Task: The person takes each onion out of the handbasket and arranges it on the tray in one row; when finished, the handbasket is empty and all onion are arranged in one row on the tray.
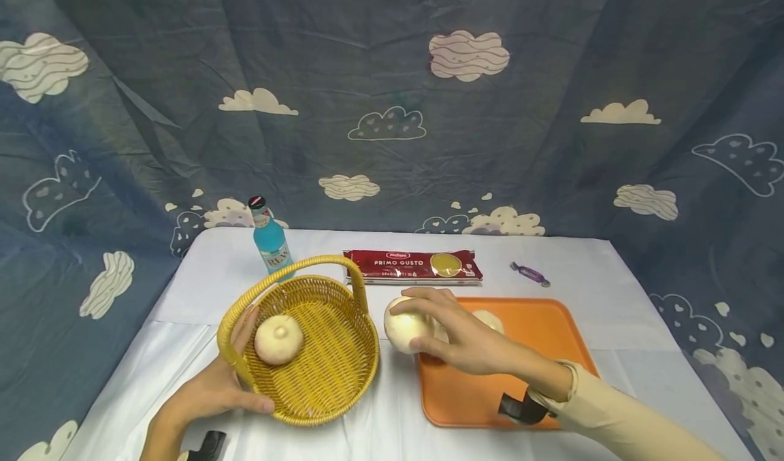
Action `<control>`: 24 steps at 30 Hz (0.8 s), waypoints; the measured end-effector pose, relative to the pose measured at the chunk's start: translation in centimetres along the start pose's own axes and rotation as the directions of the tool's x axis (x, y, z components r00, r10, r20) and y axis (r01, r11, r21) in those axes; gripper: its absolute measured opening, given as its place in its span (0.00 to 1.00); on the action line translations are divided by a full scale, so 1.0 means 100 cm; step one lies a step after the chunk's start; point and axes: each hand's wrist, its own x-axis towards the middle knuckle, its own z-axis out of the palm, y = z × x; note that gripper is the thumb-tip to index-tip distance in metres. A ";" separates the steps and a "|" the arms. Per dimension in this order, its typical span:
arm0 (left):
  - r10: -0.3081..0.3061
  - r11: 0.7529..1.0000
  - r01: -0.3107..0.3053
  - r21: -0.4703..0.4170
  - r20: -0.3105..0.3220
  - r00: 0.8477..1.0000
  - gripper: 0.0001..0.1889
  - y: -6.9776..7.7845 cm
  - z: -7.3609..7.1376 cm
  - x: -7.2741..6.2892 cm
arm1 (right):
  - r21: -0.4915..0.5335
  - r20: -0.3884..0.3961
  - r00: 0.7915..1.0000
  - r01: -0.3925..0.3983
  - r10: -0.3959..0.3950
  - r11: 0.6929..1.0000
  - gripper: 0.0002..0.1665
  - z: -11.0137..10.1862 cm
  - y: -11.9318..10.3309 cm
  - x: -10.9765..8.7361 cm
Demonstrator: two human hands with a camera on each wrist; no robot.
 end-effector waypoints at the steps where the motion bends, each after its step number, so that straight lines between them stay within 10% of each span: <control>1: -0.001 1.000 0.001 -0.003 0.002 1.000 0.79 0.000 0.000 0.000 | 0.000 -0.007 1.000 -0.005 0.005 1.000 0.29 0.000 0.001 -0.001; 24: -0.019 0.999 0.020 -0.033 0.012 1.000 0.79 0.000 0.000 0.001 | 0.027 -0.085 0.988 -0.126 0.128 0.992 0.29 -0.004 0.028 -0.019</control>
